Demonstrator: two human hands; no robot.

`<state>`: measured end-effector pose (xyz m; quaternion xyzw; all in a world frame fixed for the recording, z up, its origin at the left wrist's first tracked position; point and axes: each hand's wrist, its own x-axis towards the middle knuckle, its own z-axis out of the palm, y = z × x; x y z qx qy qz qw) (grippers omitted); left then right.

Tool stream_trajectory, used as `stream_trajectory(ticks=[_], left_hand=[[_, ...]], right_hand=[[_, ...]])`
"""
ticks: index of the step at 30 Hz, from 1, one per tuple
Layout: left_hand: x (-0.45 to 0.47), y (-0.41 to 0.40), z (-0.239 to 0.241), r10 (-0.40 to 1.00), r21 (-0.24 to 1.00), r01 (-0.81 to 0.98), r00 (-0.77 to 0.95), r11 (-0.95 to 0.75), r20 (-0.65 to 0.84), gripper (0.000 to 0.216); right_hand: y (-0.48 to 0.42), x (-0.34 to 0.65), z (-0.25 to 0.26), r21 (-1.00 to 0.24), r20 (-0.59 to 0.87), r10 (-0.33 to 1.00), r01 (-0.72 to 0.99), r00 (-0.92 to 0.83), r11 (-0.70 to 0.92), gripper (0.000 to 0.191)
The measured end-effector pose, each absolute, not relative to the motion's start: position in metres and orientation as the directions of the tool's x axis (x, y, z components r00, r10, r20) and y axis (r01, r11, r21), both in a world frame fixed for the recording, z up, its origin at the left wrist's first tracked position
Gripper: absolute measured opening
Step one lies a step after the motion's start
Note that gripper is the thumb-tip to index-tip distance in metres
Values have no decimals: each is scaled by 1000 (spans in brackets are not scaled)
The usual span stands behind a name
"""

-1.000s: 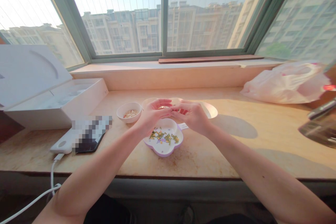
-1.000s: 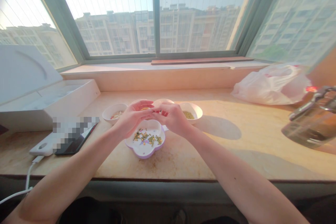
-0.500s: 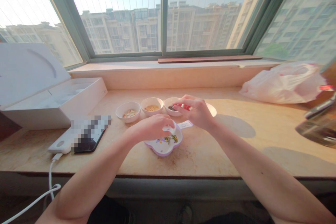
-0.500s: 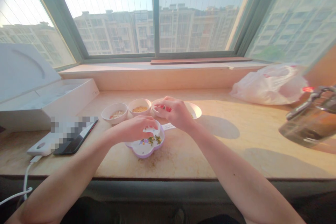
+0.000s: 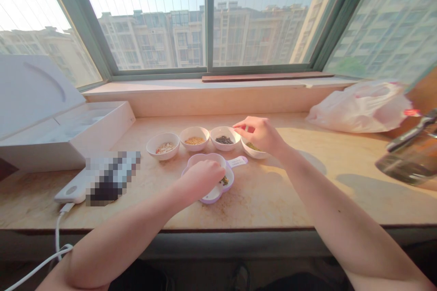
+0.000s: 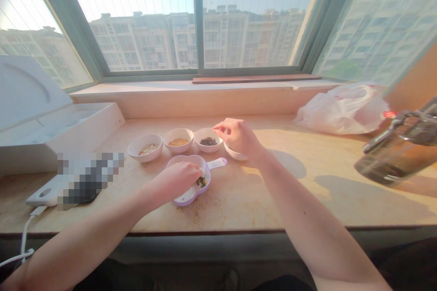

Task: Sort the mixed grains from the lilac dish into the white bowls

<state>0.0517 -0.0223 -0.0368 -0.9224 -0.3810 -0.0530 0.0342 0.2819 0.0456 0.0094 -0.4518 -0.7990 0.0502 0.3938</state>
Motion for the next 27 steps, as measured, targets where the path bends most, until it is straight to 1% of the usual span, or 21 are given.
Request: stream_trajectory(ticks=[3,5,9,14,17,22,25,27], left_hand=[[54,-22,-32,702,-45,704,710,-709,57,28],[54,-23,-26,697,-43,698,716,-715,31,28],[53,-24,-16,705,-22,706,709,-708,18,27],[46,-18,-8,704,40,703,710,-710,22,26],[40,-12,-5,707,127,697,704,-706,63,29],[35,-6,-2,722,300,667,680,-682,127,26],[35,-5,0,740,403,639,650,-655,172,24],[35,-6,3,757,470,610,610,-638,234,22]], right_hand=[[54,296,12,-400,537,802,757,-263,517,24],[58,304,14,-366,461,849,816,-260,449,23],[62,315,16,-306,291,934,905,-206,295,23],[66,322,10,-269,194,968,940,-158,208,24],[67,323,8,-267,196,969,942,-153,203,26],[63,318,12,-315,264,955,923,-139,221,25],[58,309,15,-373,325,936,890,-139,261,23],[54,302,17,-445,361,921,841,-146,308,24]])
